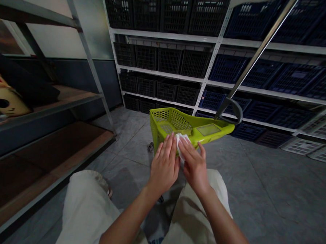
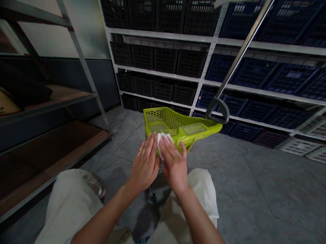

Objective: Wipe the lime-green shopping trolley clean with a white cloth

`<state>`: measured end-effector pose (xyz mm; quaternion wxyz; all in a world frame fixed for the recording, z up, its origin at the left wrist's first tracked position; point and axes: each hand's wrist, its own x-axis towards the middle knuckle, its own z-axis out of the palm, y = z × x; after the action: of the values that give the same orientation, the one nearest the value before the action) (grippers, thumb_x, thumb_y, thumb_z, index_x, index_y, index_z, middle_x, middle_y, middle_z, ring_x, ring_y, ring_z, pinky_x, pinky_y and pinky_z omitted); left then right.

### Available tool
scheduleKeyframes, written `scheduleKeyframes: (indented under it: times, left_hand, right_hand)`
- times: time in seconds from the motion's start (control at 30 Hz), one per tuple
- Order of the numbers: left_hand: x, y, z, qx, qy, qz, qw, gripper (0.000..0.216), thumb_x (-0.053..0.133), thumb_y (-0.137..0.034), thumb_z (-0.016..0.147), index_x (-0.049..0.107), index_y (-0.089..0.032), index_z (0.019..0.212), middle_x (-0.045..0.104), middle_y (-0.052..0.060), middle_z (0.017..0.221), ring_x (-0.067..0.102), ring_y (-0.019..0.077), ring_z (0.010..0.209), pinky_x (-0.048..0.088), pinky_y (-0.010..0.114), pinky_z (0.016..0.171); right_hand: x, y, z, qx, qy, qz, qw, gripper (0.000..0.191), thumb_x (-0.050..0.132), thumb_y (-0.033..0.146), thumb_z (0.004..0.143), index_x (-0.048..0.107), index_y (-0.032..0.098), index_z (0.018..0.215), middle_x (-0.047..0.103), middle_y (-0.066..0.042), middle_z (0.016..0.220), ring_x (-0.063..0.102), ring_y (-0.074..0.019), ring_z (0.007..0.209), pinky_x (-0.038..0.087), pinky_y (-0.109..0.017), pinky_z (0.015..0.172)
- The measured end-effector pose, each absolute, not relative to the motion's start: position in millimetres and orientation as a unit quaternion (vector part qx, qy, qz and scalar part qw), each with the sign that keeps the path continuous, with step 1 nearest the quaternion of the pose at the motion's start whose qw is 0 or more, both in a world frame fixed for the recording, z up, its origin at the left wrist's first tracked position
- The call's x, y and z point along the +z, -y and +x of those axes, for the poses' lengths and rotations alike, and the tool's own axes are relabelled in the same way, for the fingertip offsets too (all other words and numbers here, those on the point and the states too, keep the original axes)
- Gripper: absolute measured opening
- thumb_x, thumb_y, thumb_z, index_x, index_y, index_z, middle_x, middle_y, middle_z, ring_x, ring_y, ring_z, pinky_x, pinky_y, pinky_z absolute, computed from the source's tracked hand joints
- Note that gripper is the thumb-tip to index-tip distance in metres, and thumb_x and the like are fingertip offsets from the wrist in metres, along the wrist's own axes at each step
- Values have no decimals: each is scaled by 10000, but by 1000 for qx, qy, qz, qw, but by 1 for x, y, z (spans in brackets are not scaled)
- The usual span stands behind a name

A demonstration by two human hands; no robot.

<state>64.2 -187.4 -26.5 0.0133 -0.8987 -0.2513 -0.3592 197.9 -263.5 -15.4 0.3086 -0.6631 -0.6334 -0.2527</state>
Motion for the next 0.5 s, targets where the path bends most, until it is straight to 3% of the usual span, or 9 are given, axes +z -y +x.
scheduleKeyframes:
  times: [0.1,0.27,0.4,0.5]
  left_hand:
    - [-27,186,62,-360,254,-898,10,662,324,-230,1009,37,-99,1591,232,162,1649,167,244,1541,307,468,1211]
    - [-26,186,62,-367,251,-896,5,672,318,-263,1022,-5,-112,1591,229,168,1648,188,256,1535,323,487,1199]
    - [-26,186,63,-363,252,-897,4,677,326,-238,1009,6,-102,1591,219,170,1650,166,256,1540,316,488,1204]
    - [-26,185,61,-358,252,-899,5,666,321,-238,1012,21,-96,1590,217,168,1652,154,248,1543,299,480,1214]
  right_hand:
    - [-13,265,204,-250,646,-659,293,710,397,13,816,433,263,1480,528,-53,1502,455,-154,1419,122,-436,1232]
    - [-13,260,225,-313,514,-723,339,693,391,2,787,539,293,1399,616,-47,1415,538,-199,1353,112,-516,1217]
    - [-12,259,199,-256,617,-674,315,692,411,30,806,472,252,1459,555,-59,1478,471,-176,1410,165,-440,1225]
    - [-10,261,200,-238,651,-658,295,703,405,22,804,459,259,1464,546,-48,1486,470,-159,1409,133,-427,1232]
